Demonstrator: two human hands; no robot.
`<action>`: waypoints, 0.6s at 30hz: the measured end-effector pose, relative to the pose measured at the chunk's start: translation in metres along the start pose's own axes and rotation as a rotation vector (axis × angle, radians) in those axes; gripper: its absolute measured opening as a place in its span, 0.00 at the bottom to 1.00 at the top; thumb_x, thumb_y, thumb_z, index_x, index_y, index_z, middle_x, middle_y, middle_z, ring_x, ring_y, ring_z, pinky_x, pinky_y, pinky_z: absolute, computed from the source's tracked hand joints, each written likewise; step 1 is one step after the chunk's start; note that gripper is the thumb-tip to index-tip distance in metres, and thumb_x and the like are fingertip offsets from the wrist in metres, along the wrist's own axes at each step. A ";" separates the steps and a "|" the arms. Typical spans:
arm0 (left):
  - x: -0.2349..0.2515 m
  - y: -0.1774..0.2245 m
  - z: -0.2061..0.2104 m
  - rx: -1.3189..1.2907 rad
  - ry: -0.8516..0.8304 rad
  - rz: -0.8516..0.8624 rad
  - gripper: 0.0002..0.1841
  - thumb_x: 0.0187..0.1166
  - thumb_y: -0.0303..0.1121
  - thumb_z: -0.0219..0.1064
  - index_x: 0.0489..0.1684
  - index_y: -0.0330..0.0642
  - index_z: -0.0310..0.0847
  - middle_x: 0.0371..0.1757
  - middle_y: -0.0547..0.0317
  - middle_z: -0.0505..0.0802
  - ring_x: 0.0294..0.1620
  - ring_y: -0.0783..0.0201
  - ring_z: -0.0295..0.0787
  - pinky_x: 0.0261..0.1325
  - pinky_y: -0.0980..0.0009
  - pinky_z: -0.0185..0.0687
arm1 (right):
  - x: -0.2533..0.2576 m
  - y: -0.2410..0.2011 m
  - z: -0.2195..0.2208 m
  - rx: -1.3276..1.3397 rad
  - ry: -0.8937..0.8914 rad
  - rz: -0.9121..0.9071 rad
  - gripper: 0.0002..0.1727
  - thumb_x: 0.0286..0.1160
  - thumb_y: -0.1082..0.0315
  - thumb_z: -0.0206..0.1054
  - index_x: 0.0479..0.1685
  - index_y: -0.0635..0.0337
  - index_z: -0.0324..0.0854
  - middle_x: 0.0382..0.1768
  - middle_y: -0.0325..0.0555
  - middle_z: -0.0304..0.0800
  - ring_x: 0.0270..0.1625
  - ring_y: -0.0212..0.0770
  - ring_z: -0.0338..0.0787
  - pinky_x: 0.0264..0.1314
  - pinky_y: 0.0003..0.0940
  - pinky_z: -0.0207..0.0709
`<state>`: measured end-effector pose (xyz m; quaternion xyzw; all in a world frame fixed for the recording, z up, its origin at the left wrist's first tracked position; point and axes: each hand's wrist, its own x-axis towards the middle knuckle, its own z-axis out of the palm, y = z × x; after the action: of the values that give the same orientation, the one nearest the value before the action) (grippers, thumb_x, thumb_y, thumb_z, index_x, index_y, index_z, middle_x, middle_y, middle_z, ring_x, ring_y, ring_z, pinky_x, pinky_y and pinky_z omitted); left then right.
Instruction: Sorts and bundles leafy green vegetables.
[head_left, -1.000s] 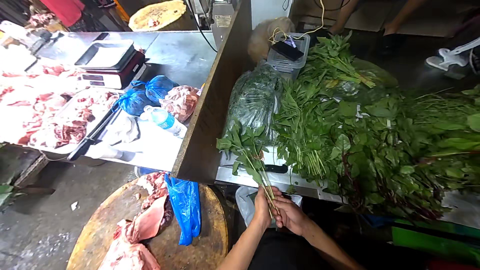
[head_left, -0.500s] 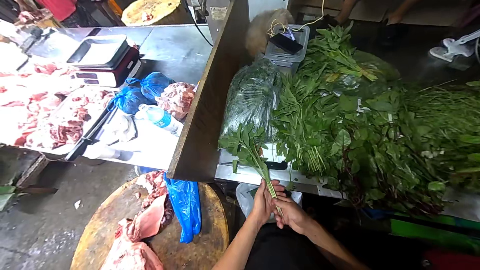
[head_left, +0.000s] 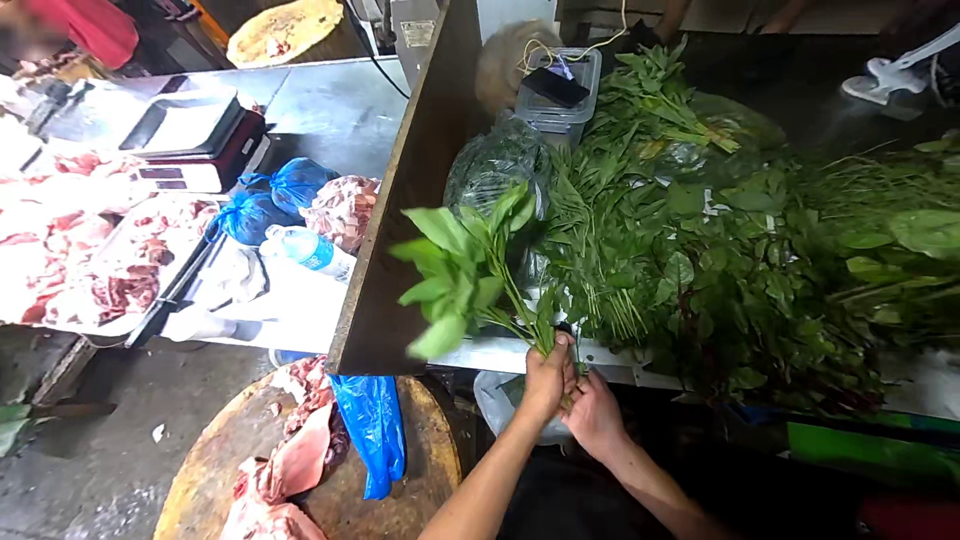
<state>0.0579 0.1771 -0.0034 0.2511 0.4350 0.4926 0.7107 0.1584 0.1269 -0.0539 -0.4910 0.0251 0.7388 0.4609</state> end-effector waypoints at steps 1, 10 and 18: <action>-0.004 -0.002 0.009 -0.005 0.034 -0.041 0.13 0.92 0.32 0.48 0.45 0.37 0.79 0.11 0.69 0.70 0.08 0.75 0.64 0.13 0.79 0.65 | -0.005 -0.007 0.018 0.054 0.037 -0.030 0.29 0.95 0.46 0.33 0.53 0.55 0.77 0.37 0.44 0.87 0.40 0.40 0.89 0.45 0.40 0.84; -0.008 -0.025 -0.018 0.017 0.145 -0.185 0.17 0.96 0.34 0.42 0.41 0.38 0.75 0.10 0.67 0.70 0.06 0.73 0.62 0.09 0.78 0.60 | 0.004 -0.021 0.016 -0.365 -0.106 -0.214 0.15 0.91 0.67 0.50 0.61 0.65 0.79 0.39 0.48 0.90 0.36 0.39 0.90 0.38 0.35 0.85; -0.035 -0.025 -0.063 -0.022 0.243 -0.331 0.15 0.96 0.33 0.44 0.44 0.38 0.75 0.10 0.68 0.67 0.04 0.75 0.59 0.07 0.80 0.58 | 0.052 -0.136 -0.022 -1.468 0.459 -0.762 0.21 0.86 0.67 0.56 0.71 0.65 0.81 0.67 0.66 0.82 0.71 0.63 0.81 0.77 0.58 0.72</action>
<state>0.0106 0.1307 -0.0414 0.1070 0.5473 0.4004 0.7271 0.2657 0.2283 -0.0477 -0.7773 -0.5332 0.2450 0.2270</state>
